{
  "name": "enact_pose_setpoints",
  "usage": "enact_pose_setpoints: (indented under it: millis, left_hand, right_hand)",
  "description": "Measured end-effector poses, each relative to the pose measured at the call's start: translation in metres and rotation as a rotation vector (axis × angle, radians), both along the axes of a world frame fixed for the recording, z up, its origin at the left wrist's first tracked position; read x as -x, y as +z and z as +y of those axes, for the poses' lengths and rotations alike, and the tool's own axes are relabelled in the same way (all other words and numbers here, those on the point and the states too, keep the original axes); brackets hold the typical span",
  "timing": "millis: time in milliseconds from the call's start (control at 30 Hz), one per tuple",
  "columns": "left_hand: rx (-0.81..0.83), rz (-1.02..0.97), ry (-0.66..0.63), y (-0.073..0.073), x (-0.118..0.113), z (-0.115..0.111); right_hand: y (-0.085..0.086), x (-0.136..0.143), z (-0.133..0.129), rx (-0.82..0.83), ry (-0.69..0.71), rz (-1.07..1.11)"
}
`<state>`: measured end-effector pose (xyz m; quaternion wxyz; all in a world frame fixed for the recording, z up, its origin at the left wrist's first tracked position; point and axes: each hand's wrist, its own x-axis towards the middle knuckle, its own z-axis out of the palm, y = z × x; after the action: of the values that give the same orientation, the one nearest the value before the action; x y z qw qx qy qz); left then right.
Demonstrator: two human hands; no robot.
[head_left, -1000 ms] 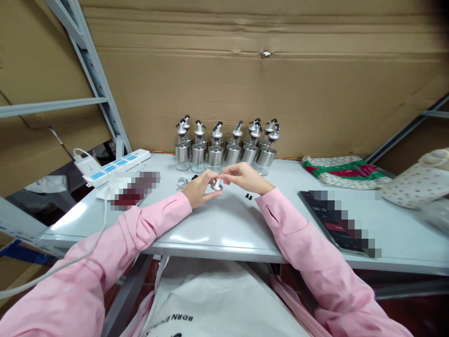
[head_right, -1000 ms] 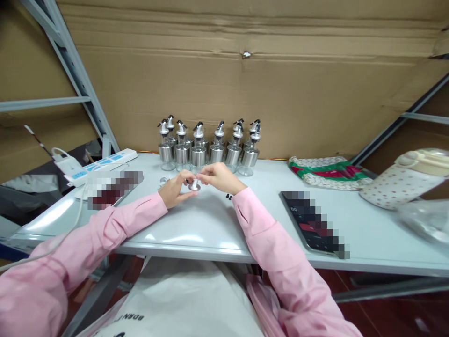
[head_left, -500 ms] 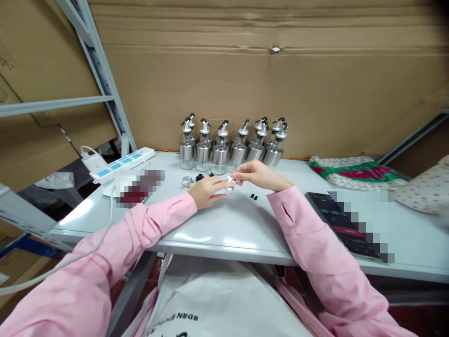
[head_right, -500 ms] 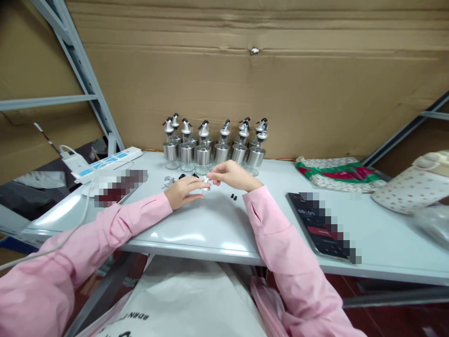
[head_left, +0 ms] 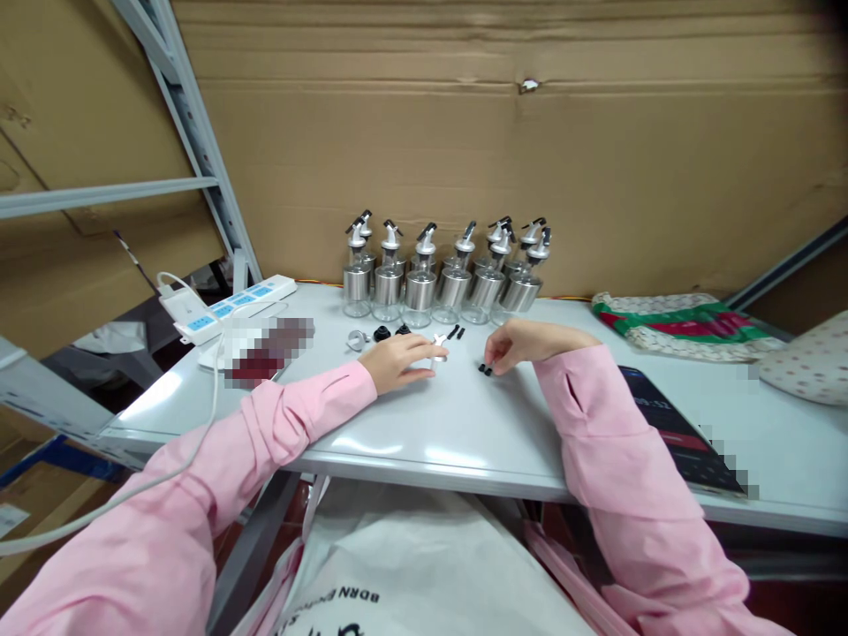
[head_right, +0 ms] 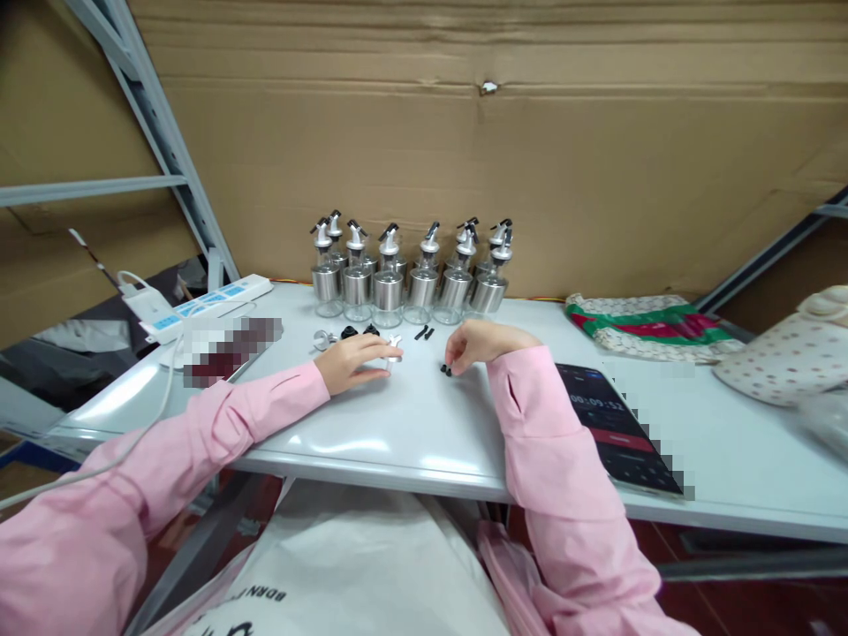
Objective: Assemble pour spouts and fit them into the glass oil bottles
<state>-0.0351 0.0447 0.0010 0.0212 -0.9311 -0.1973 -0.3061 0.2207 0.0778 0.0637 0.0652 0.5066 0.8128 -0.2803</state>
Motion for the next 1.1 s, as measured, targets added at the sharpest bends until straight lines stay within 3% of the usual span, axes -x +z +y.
enact_pose_setpoints:
  millis: [667, 967, 1100]
  left_hand:
    - [0.021, -0.004, -0.019, 0.001, 0.0, -0.002]
    - [0.053, 0.008, -0.011, 0.001, -0.001, -0.003]
    - [0.048, 0.016, -0.012, 0.001, -0.001, -0.003]
  right_hand:
    - [-0.012, 0.001, 0.011, -0.002, 0.021, -0.104]
    - [-0.002, 0.004, -0.002, -0.111, -0.039, -0.104]
    - [-0.004, 0.006, 0.0, -0.072, -0.042, -0.101]
